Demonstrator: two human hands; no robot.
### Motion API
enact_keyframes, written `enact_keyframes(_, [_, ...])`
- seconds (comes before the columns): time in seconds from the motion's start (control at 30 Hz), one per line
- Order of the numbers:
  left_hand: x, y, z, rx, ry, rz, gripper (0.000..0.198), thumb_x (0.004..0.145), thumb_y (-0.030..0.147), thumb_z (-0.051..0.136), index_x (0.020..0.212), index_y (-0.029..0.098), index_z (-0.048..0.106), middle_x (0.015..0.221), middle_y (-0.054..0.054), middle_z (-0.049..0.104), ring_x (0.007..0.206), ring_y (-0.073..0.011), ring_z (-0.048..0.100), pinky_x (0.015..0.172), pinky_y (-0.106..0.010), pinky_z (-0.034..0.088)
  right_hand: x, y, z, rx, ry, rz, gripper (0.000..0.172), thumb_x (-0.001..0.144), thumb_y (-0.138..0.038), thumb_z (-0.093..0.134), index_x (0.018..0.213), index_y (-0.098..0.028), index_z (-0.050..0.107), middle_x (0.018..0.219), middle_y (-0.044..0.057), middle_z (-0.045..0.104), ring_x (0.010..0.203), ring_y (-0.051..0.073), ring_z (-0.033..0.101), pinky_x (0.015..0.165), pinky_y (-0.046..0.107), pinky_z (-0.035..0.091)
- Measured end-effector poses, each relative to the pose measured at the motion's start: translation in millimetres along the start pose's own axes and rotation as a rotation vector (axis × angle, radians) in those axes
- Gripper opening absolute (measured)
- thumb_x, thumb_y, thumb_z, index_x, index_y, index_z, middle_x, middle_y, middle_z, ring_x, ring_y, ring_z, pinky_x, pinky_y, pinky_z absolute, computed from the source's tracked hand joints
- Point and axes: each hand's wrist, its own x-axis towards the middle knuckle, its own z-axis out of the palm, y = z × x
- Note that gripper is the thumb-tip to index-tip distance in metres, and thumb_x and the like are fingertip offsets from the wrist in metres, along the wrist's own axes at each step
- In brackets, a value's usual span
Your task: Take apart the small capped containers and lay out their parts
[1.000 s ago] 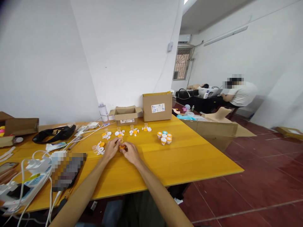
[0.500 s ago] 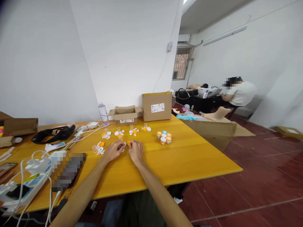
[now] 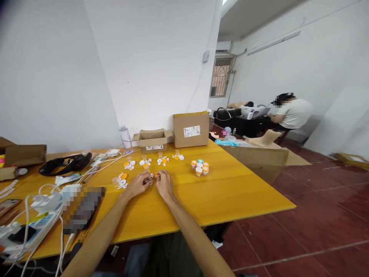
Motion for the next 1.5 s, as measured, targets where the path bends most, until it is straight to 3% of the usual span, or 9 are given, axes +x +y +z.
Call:
enact_keyframes(0.27, [3,-8,4.0,-0.118,0.014,0.000,0.014,0.083,0.019,0.054,0.070,0.020,0.059,0.077,-0.001,0.059,0.073,-0.0158,0.056,0.071,-0.027,0.044,1,0,-1,0.067,0.045,-0.116,0.021,0.082,-0.007,0.054,0.075,-0.023,0.066,0.088,0.005,0.066,0.087,0.021,0.061,0.080,0.031,0.047])
enact_keyframes(0.43, [4,-7,2.7,-0.160,0.041,0.013,0.021,0.086,0.019,0.049,0.067,0.020,0.057,0.073,-0.001,0.060,0.073,-0.0160,0.056,0.073,-0.027,0.045,1,2,2,0.086,-0.028,-0.220,0.020,0.079,-0.006,0.059,0.070,-0.023,0.066,0.089,0.004,0.065,0.092,0.020,0.059,0.086,0.032,0.047])
enact_keyframes(0.6, [4,-8,3.9,-0.232,0.036,-0.032,0.013,0.082,0.014,0.048,0.072,0.020,0.055,0.065,0.002,0.056,0.062,-0.0135,0.053,0.063,-0.024,0.043,0,4,4,0.078,-0.112,-0.256,0.020,0.075,-0.004,0.064,0.070,-0.023,0.068,0.095,0.005,0.065,0.097,0.021,0.058,0.089,0.034,0.047])
enact_keyframes(0.77, [3,-8,4.6,-0.265,0.028,-0.019,0.015,0.074,0.008,0.048,0.076,0.020,0.056,0.063,0.005,0.054,0.059,-0.0116,0.051,0.061,-0.023,0.042,0,8,6,0.064,-0.135,-0.257,0.019,0.074,-0.005,0.064,0.072,-0.022,0.070,0.096,0.005,0.064,0.098,0.021,0.058,0.089,0.033,0.046])
enact_keyframes(1.13, [2,-6,4.3,-0.233,-0.014,-0.036,0.017,0.074,0.007,0.047,0.081,0.019,0.057,0.063,0.005,0.052,0.058,-0.0115,0.049,0.060,-0.023,0.041,-1,4,4,0.023,-0.137,-0.214,0.021,0.073,-0.002,0.063,0.070,-0.022,0.067,0.092,0.005,0.066,0.095,0.020,0.061,0.088,0.032,0.047])
enact_keyframes(1.5, [1,2,-2.7,-0.031,-0.014,-0.031,0.016,0.072,0.008,0.049,0.071,0.020,0.059,0.068,0.002,0.054,0.064,-0.0141,0.050,0.063,-0.025,0.039,-2,1,0,0.005,-0.142,-0.189,0.020,0.074,-0.002,0.060,0.069,-0.021,0.064,0.092,0.005,0.066,0.094,0.020,0.061,0.087,0.031,0.046])
